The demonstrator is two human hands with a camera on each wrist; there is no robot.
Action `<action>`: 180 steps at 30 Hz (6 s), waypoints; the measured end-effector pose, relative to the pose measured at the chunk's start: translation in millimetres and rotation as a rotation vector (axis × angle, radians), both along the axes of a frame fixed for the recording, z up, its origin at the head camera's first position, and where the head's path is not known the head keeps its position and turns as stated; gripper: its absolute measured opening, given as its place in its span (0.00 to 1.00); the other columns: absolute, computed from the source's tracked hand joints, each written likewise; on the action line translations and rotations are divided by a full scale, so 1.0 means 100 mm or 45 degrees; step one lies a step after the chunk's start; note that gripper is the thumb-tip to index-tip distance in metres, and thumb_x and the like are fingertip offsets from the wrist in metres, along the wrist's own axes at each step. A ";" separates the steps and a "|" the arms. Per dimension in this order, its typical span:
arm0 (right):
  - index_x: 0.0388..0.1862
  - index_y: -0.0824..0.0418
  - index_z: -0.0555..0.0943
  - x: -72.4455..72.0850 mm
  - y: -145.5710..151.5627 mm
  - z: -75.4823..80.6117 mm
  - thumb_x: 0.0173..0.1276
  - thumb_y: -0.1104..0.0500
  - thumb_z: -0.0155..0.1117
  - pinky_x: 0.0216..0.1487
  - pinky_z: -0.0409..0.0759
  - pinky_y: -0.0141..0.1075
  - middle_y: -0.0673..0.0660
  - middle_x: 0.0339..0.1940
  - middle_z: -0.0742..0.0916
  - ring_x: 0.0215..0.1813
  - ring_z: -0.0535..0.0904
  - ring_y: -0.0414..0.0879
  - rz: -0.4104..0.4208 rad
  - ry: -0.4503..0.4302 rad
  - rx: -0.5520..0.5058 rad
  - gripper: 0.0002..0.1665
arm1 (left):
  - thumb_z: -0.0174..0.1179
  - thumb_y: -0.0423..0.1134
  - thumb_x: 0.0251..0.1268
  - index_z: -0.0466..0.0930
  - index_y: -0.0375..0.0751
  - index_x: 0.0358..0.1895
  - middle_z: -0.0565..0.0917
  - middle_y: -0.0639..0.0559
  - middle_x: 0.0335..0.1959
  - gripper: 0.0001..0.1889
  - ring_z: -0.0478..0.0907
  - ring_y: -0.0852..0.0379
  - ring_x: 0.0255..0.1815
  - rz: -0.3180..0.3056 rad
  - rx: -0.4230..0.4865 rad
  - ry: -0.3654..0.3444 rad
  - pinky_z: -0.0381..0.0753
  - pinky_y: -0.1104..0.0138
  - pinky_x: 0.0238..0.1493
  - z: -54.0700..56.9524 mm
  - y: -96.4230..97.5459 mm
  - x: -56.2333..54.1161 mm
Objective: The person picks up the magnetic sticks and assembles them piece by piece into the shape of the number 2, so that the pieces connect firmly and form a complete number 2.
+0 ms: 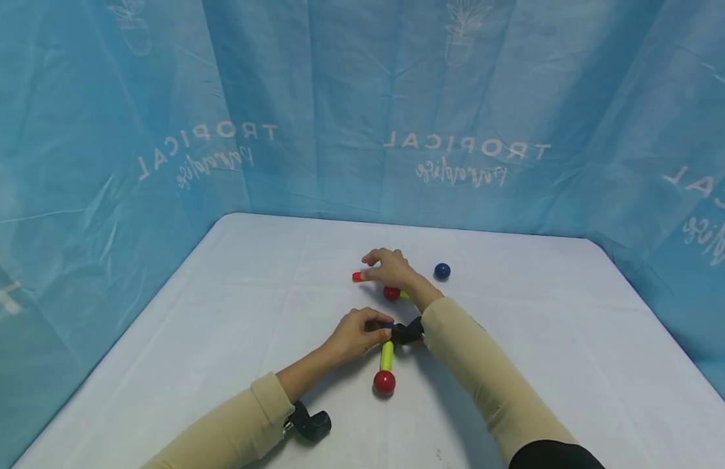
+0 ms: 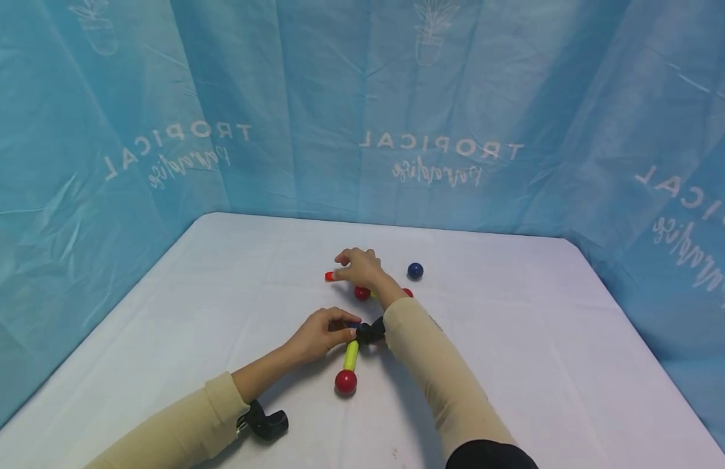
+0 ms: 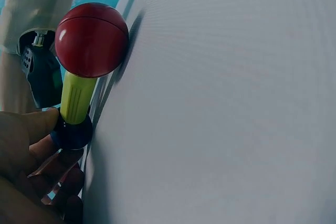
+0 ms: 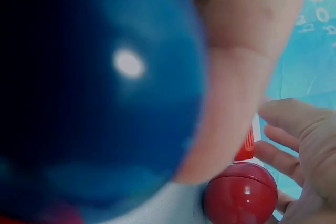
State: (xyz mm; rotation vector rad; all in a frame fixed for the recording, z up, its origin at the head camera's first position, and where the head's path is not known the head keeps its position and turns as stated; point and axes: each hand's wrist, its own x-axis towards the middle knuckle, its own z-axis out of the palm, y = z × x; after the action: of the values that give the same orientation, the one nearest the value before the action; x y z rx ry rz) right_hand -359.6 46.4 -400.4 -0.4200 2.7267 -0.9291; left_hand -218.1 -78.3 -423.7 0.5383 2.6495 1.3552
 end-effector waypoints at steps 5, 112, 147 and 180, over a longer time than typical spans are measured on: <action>0.52 0.48 0.81 0.01 0.00 -0.04 0.59 0.50 0.68 0.56 0.71 0.50 0.51 0.49 0.82 0.57 0.67 0.51 0.007 0.001 0.071 0.21 | 0.60 0.39 0.61 0.82 0.44 0.50 0.83 0.49 0.49 0.14 0.73 0.53 0.52 0.000 -0.001 -0.008 0.70 0.57 0.54 0.01 0.00 0.00; 0.43 0.42 0.83 2.09 1.06 -0.27 0.57 0.52 0.70 0.37 0.70 0.28 0.39 0.37 0.79 0.44 0.66 0.41 0.157 0.073 -0.104 0.14 | 0.68 0.44 0.53 0.80 0.53 0.49 0.79 0.60 0.40 0.18 0.67 0.57 0.45 -0.038 -0.030 -0.056 0.64 0.65 0.44 0.05 -0.13 0.76; 0.55 0.60 0.78 0.59 1.51 -0.10 0.63 0.52 0.63 0.50 0.71 0.47 0.60 0.47 0.80 0.54 0.69 0.56 -0.268 0.415 -0.121 0.23 | 0.68 0.42 0.53 0.82 0.56 0.46 0.80 0.62 0.40 0.15 0.67 0.59 0.43 0.028 -0.019 -0.086 0.65 0.67 0.42 0.00 -0.10 0.77; 0.62 0.57 0.73 0.25 1.59 -0.27 0.63 0.47 0.63 0.53 0.66 0.52 0.61 0.56 0.79 0.60 0.63 0.58 -0.371 0.185 0.026 0.30 | 0.67 0.42 0.54 0.82 0.55 0.46 0.79 0.62 0.40 0.14 0.67 0.58 0.44 0.029 -0.009 -0.107 0.64 0.65 0.43 0.01 -0.11 0.77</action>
State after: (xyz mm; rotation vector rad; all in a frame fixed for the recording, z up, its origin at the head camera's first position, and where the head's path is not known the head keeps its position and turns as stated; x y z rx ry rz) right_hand -335.0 205.0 -427.6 -0.0884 2.9828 -0.9725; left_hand -140.7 -89.5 -422.7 0.4420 2.5999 1.3437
